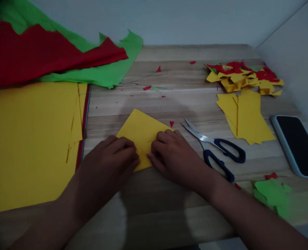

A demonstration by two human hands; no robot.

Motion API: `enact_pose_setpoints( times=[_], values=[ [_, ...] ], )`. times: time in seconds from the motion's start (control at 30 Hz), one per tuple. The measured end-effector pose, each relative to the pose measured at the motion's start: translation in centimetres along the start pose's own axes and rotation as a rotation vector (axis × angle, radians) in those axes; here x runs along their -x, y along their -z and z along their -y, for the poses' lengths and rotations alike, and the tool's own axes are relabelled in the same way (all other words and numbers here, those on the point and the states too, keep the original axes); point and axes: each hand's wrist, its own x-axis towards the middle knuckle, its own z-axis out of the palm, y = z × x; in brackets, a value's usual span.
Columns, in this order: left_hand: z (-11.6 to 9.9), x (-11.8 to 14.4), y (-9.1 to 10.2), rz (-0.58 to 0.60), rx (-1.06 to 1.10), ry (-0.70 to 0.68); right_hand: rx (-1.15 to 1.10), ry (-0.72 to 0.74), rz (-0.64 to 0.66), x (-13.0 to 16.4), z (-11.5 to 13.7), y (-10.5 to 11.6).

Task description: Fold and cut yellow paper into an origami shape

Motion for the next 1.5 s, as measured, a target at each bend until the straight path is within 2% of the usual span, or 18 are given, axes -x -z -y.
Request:
enact_pose_setpoints(
  times=[0.13,0.2,0.5,0.87,1.03,1.3,1.5],
  values=[
    [2.0,-1.4,0.5,0.139,0.125,0.007,-0.013,-0.003,-0.005,0.0,0.0,0.1],
    [2.5,-1.8,0.5,0.167,0.169,0.003,-0.021,-0.010,-0.013,0.0,0.0,0.0],
    [3.3,-2.6,-0.8,0.044,0.188,0.002,-0.028,-0.036,-0.066,-0.2,0.0,-0.3],
    [3.0,-2.6,-0.8,0.030,0.190,0.013,-0.025,-0.068,-0.133,-0.5,0.0,-0.8],
    [3.1,-2.6,-0.7,0.017,0.206,-0.045,-0.029,-0.071,-0.127,-0.5,0.0,-0.8],
    [3.1,-2.4,-0.3,0.075,0.151,-0.078,-0.021,-0.088,-0.137,-0.4,0.2,-0.9],
    [3.2,-2.1,-0.3,0.086,0.192,-0.066,-0.025,-0.109,-0.130,-0.3,0.2,-0.9]
  ],
)
